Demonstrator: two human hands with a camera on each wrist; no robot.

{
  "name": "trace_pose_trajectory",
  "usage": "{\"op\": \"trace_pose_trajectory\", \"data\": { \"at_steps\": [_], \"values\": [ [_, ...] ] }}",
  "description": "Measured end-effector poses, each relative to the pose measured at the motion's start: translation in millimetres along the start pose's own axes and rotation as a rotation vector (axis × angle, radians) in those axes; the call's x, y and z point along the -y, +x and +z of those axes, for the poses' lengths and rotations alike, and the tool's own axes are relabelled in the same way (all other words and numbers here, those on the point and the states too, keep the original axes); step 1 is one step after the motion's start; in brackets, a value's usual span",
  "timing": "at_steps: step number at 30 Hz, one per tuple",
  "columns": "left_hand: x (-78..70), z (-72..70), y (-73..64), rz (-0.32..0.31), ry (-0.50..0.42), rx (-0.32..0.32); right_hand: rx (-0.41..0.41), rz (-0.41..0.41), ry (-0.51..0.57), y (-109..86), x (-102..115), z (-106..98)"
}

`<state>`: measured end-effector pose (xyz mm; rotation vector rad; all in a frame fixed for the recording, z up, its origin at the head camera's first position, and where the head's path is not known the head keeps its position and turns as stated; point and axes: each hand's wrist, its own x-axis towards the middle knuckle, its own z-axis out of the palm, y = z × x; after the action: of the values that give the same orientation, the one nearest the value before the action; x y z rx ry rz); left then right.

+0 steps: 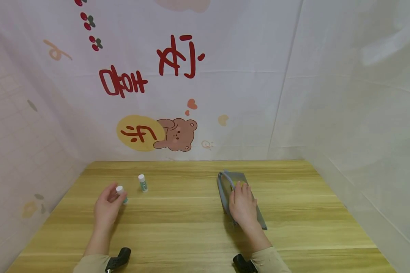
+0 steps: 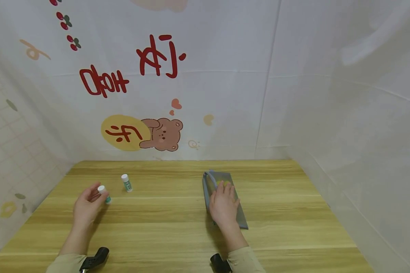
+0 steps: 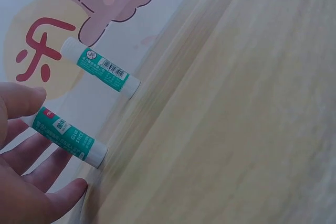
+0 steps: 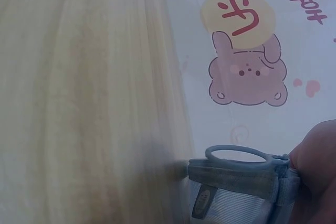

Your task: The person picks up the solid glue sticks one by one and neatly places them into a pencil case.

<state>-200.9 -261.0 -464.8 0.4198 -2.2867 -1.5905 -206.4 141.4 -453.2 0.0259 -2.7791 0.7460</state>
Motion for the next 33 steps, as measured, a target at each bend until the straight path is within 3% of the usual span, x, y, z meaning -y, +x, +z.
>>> {"op": "trace_pose_trajectory", "data": {
  "at_steps": [16, 33],
  "values": [
    [3.3, 0.8, 0.6, -0.001, 0.084, -0.039, 0.025, 0.000, 0.011, 0.1, -0.7, -0.1],
    [1.3, 3.1, -4.2, 0.010, 0.122, -0.019, 0.042, -0.006, 0.024, -0.4, -2.1, 0.0]
  ]
}}
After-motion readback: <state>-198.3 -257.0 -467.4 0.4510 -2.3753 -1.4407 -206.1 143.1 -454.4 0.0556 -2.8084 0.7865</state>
